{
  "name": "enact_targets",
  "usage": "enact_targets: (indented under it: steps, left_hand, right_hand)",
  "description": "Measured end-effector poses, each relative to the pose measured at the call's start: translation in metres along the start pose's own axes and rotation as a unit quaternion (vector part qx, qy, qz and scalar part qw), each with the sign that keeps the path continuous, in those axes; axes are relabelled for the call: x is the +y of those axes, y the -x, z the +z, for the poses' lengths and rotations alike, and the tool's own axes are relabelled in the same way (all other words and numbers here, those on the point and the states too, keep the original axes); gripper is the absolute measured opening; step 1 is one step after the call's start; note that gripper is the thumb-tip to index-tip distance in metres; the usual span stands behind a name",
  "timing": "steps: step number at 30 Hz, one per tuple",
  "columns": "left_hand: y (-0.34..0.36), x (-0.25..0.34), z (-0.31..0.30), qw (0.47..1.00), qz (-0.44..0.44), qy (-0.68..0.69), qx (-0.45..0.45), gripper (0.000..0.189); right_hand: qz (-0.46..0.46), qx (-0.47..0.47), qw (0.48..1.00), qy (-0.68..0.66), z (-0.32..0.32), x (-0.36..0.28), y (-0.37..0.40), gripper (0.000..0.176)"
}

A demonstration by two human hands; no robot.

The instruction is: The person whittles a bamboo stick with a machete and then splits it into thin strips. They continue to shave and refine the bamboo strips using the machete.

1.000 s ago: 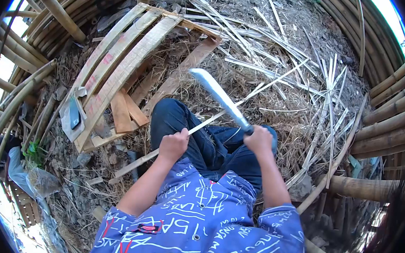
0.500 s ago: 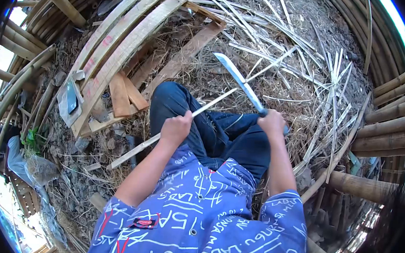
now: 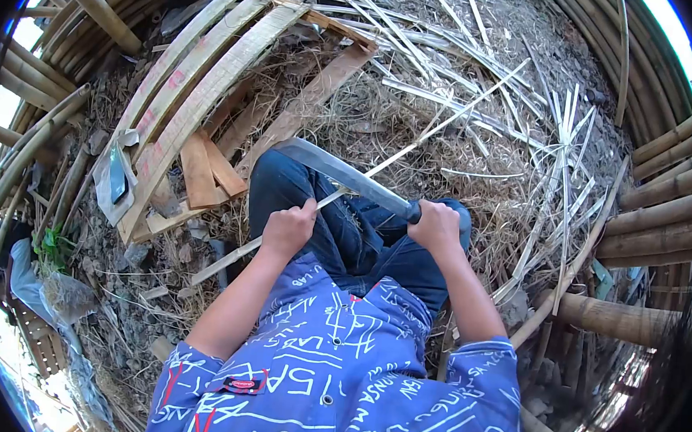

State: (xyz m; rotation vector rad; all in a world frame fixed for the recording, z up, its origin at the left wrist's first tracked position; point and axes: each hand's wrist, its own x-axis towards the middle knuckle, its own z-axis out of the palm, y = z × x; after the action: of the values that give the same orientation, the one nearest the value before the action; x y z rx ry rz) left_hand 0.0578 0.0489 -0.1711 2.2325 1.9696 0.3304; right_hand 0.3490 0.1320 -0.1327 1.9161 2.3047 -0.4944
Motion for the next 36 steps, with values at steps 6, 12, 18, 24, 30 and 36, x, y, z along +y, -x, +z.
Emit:
enact_targets:
  steps: [6, 12, 18, 24, 30, 36]
  left_hand:
    - [-0.005, 0.003, 0.004, 1.000, 0.007, -0.024, -0.007, 0.017]
    - [0.000, -0.001, 0.002, 0.999, 0.032, -0.037, -0.003, 0.014]
    - [0.001, -0.001, 0.004, 0.999, 0.021, -0.032, -0.009, 0.016]
    - [0.000, -0.006, 0.005, 0.999, 0.030, -0.009, 0.014, 0.017]
    - [0.000, -0.002, 0.002, 0.999, 0.049, -0.017, -0.002, 0.017]
    - [0.009, -0.007, -0.001, 0.999, 0.041, -0.009, -0.004, 0.016]
  right_hand:
    - [0.125, 0.032, 0.990, -0.050, 0.001, 0.053, -0.046, 0.030]
    - [0.024, 0.033, 0.999, -0.022, 0.003, 0.011, -0.028, 0.022]
    - [0.189, 0.039, 0.981, 0.006, 0.001, 0.079, -0.046, 0.028]
    - [0.143, 0.076, 0.986, -0.039, -0.013, 0.061, -0.018, 0.028]
    - [0.187, 0.095, 0.977, 0.024, -0.035, 0.117, -0.027, 0.024]
    - [0.246, 0.104, 0.963, 0.037, -0.037, 0.134, -0.048, 0.030]
